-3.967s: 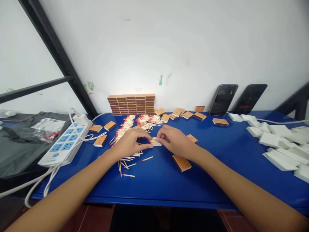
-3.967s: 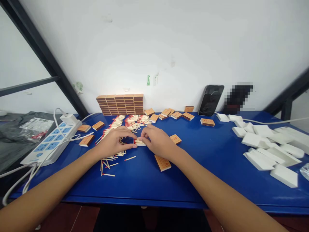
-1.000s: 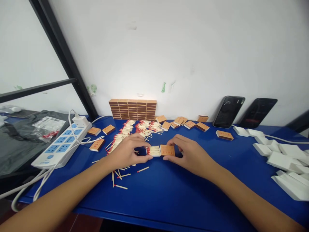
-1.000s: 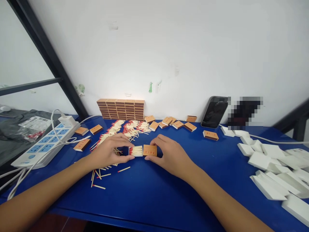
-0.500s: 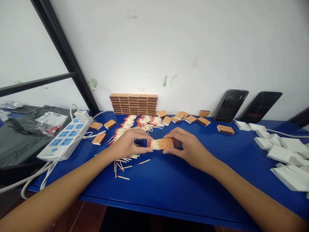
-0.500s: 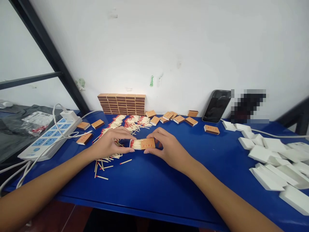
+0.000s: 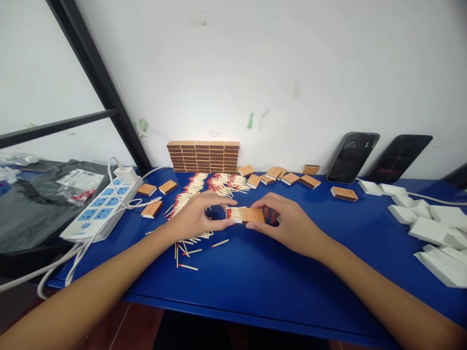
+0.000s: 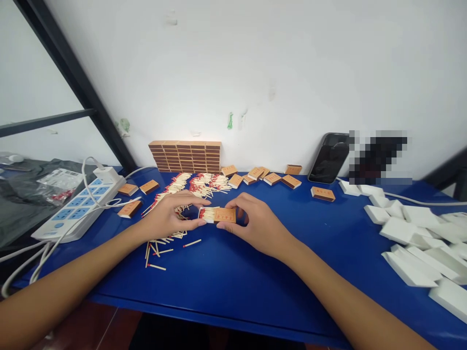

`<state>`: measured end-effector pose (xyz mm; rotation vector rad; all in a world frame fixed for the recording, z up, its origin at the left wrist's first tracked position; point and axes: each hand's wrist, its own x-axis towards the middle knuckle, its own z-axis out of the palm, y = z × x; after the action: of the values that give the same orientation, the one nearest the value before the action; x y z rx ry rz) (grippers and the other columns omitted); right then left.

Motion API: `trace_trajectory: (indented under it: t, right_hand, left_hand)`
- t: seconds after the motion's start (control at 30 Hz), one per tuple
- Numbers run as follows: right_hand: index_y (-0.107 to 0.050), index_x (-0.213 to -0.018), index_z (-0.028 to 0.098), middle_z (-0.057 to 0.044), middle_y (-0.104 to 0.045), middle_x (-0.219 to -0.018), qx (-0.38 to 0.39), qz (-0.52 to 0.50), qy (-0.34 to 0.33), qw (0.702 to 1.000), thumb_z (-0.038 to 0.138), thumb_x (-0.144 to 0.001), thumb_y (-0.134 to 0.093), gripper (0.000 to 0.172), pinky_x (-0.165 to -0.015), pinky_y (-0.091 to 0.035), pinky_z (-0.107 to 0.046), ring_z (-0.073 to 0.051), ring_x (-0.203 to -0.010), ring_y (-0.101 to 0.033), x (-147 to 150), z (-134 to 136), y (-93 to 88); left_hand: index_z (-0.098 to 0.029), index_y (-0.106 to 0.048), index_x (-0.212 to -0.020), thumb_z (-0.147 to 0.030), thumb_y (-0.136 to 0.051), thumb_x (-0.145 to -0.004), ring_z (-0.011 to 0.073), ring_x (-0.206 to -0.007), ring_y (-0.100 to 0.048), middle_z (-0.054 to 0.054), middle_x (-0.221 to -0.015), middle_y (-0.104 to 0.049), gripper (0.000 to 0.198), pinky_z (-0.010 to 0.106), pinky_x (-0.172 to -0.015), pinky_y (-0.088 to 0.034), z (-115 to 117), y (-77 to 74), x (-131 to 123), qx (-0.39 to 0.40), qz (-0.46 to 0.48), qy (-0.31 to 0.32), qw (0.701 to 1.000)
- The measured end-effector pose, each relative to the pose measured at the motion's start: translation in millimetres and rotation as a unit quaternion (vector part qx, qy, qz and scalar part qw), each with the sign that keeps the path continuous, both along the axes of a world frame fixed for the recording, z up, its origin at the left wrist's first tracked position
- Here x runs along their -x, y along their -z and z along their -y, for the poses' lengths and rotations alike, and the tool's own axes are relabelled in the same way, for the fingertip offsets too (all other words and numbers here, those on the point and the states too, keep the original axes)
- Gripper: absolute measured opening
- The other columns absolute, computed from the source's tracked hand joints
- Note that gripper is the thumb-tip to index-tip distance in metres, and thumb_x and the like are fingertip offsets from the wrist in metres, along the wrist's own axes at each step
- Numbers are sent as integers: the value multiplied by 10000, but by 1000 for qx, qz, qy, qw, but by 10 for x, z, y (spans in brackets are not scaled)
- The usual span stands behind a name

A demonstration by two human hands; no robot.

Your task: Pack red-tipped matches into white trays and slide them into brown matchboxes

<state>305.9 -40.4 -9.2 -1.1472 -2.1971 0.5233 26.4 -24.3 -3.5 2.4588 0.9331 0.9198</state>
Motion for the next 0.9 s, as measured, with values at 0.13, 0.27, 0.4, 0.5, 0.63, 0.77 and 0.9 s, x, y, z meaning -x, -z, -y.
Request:
trace_trajectory:
  t: [0.13, 0.27, 0.4, 0.5, 0.63, 0.77, 0.9]
  right_hand:
    - [-740, -1090, 228, -64, -698, -1014, 28, -32, -1, 999, 614, -903, -730, 430, -687, -536, -336, -177, -760, -614, -5, 4, -23]
    - [-751, -1108, 241, -81, -710, -1106, 48, -80, -11, 996, 562, -892, -758, 387, -747, -576, -349, -203, -871, -655, -10, 4, -61]
    - [-744, -1168, 252, -93, -709, -1170, 67, -106, -12, 992, 528, -897, -753, 387, -799, -597, -380, -226, -942, -674, -11, -11, -68]
    - [-735, -1189, 255, -90, -705, -1189, 75, -112, -10, 991, 504, -907, -744, 375, -846, -602, -396, -233, -989, -679, -18, -24, -55]
    - [-725, -1194, 245, -98, -702, -1199, 70, -110, 21, 991, 513, -921, -720, 382, -831, -609, -400, -238, -989, -679, -46, -30, -42]
    - [-741, -1153, 236, -101, -705, -1199, 68, -118, 30, 990, 548, -876, -771, 419, -812, -610, -393, -240, -971, -681, -67, -27, -49]
    - [-759, -1127, 232, -104, -715, -1166, 63, -107, 22, 992, 584, -869, -772, 437, -760, -609, -374, -234, -938, -677, -65, -14, -71]
  left_hand:
    - [-260, -738, -1290, -355, -801, -907, 203, -931, -689, 42, -1012, -772, 399, 334, -826, -525, 23, -27, -9, 7, -1, 8, 1000]
    - [-258, -744, -1291, -365, -782, -911, 200, -915, -687, 61, -1061, -768, 397, 316, -773, -539, 60, -65, -25, 26, 1, 13, 1000]
    - [-286, -738, -1319, -370, -762, -931, 190, -852, -634, 46, -980, -735, 398, 315, -738, -509, 77, -78, -31, 28, -19, 16, 999]
    - [-280, -734, -1330, -353, -756, -935, 185, -824, -610, 43, -943, -704, 402, 311, -716, -491, 64, -64, -22, 28, -15, 15, 999]
    - [-268, -744, -1320, -332, -766, -926, 176, -809, -600, 42, -935, -686, 400, 297, -683, -474, 49, -43, -8, 24, 2, 16, 1000]
    - [-261, -748, -1321, -290, -785, -913, 160, -766, -578, 25, -883, -667, 410, 293, -666, -453, 57, -34, -21, 22, 11, 26, 999]
    - [-264, -760, -1296, -267, -780, -918, 162, -773, -583, 22, -879, -673, 378, 301, -687, -461, 57, -27, -34, 16, 13, 29, 999]
